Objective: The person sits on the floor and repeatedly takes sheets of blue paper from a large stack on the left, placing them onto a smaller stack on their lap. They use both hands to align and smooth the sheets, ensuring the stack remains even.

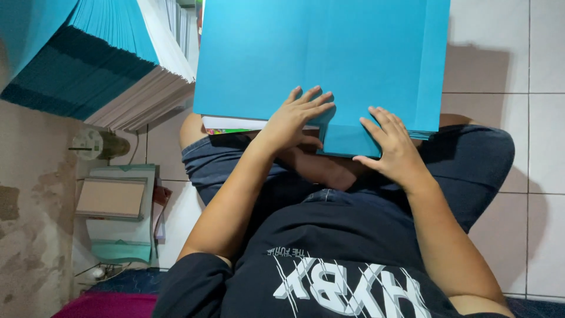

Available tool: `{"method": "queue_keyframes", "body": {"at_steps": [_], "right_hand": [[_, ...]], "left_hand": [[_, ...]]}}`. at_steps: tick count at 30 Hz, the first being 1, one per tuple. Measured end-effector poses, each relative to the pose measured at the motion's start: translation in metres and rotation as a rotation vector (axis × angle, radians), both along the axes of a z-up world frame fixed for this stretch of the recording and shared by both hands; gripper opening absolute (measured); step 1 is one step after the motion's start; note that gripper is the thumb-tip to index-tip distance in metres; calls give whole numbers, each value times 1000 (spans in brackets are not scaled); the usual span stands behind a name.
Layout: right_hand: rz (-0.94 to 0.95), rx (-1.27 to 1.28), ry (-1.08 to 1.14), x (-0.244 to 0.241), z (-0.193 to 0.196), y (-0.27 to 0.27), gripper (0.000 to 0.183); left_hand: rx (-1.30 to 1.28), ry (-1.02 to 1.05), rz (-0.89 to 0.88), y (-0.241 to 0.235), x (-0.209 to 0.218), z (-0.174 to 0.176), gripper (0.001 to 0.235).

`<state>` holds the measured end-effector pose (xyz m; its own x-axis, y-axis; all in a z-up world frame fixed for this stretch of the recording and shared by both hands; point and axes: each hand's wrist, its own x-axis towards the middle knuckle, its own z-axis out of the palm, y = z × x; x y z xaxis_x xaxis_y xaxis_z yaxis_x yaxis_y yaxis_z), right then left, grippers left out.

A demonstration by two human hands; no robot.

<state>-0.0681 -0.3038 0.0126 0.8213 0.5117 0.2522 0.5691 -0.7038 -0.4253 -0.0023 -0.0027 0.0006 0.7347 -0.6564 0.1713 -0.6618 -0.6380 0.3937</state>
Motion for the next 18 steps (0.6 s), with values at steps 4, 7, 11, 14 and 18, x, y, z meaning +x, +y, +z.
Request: {"method": "queue_keyframes", "body": {"at_steps": [4,7,11,14,18], "right_hand": [[-5,30,11,1,-6,0,91],[-3,65,38,-1,2,1,89],[-9,83,74,-2,10,7,90],[-17,69,90,-4,17,10,93],[-66,56,112,-6,20,14,86]], "left_hand": [[55,10,-6,2,3,-6,110],[75,3,0,2,1,-3,110],[40,29,4,3,1,-3,105],[-11,45,-9,5,3,-3,93],[-91,-6,-5,5,5,-15,60]]}}
